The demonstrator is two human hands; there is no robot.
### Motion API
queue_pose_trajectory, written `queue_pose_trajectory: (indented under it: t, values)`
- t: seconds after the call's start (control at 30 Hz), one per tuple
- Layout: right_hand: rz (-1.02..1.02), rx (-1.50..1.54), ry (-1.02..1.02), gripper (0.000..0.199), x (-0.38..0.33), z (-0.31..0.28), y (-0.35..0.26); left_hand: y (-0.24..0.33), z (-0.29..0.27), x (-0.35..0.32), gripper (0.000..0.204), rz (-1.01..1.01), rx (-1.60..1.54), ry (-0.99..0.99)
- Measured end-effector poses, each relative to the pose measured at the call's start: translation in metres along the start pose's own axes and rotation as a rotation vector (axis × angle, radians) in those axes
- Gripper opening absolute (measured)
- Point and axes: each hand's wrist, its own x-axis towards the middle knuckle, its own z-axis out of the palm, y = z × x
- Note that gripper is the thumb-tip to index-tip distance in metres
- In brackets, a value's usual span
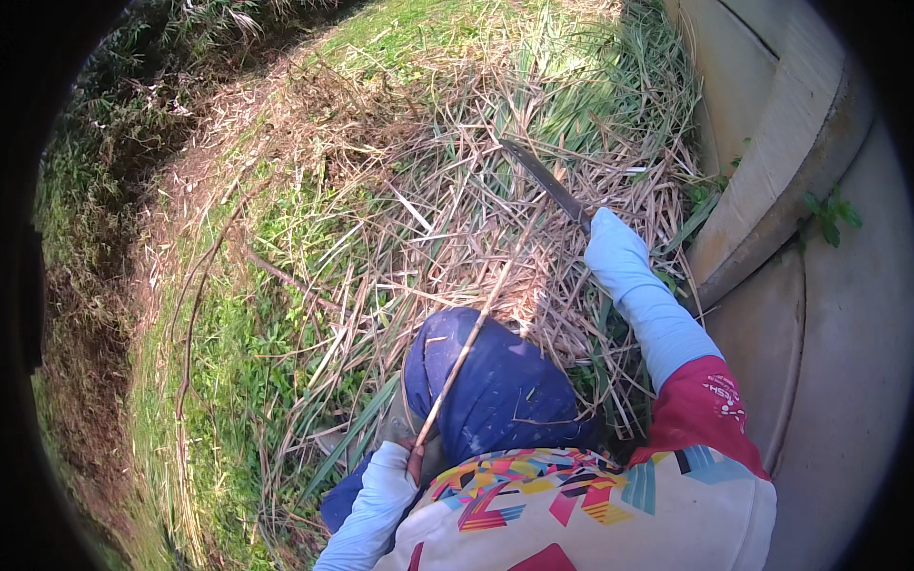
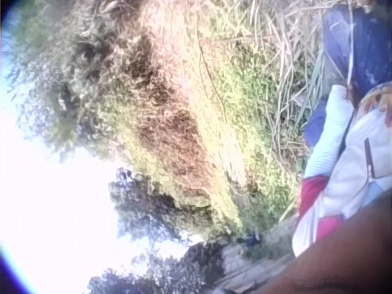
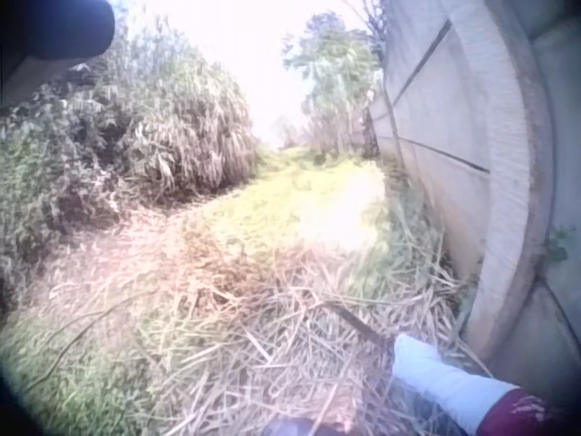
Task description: The person uses a large knife to cut long, thin sticks into smaller pieces. They hold the sticks against their leg and repeatedly slice through them, creating a pile of cut material on the ground.
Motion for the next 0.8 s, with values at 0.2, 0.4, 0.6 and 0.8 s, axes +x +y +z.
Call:
queue_pose_trajectory:
  t: [0.2, 0.4, 0.6, 0.8]
  values:
    - [-0.342, -0.038, -0.561, 0.032, -0.113, -0.024, -0.085, 0.002, 0.003, 0.019, 0.015, -0.021, -0.199, 0.013]
    - [-0.265, -0.106, -0.435, 0.026, -0.082, -0.005, -0.044, -0.011, 0.001, 0.008, 0.015, -0.092, -0.26, -0.071]
    - [-0.261, -0.033, -0.111, 0.018, -0.049, -0.003, -0.034, -0.009, -0.007, -0.005, 0.018, -0.091, -0.242, -0.042]
    - [-0.617, -0.31, -0.649, 0.032, -0.107, -0.014, -0.079, -0.03, 0.004, -0.011, 0.019, -0.18, -0.272, -0.042]
